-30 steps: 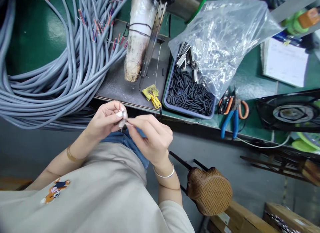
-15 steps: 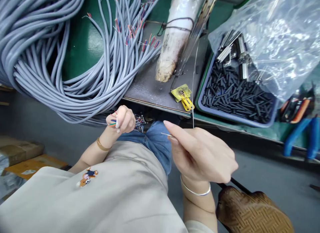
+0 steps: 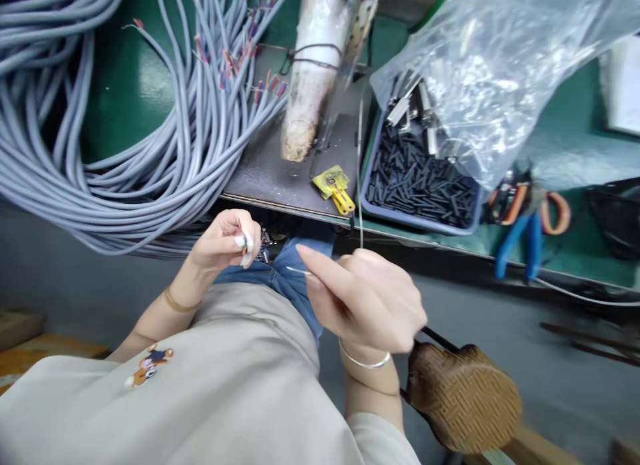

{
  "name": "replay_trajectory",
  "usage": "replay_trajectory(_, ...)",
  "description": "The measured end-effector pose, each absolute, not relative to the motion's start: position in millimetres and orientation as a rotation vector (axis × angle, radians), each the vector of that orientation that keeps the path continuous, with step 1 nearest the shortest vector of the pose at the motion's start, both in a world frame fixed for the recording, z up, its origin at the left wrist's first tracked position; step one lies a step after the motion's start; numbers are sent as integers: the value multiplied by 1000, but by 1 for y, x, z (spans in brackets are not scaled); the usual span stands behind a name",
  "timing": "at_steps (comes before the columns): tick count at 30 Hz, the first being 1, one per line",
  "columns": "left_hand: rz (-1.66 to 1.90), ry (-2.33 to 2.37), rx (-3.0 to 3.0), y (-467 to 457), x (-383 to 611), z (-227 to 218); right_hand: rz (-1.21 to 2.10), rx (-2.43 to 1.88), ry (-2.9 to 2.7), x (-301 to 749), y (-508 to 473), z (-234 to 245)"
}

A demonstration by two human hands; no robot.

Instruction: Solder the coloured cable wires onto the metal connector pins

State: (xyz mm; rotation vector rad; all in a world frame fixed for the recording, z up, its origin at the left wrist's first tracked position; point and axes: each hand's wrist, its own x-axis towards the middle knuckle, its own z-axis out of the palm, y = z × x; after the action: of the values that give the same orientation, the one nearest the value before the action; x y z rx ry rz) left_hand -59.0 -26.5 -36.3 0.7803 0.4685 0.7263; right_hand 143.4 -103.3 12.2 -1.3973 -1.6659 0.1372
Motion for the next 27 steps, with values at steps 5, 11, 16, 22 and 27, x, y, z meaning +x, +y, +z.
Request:
replay_trajectory(5, 879, 659, 825, -35, -42, -14, -132, -1366, -1677, 136, -93, 10)
replay_trajectory(11, 961, 681, 1003, -41, -31, -8, 147, -1369, -1669, 136, -94, 7)
replay_trajectory(16, 1055, 756, 1128, -44, -28, -12, 167, -1318, -1684, 136, -95, 4)
replay_trajectory(22, 1122, 540, 1316, -36, -38, -34, 109, -1110, -1865, 145, -95, 3)
replay_trajectory(27, 754, 286, 1083, -23, -59, -53, 40, -905, -1913, 147, -96, 1)
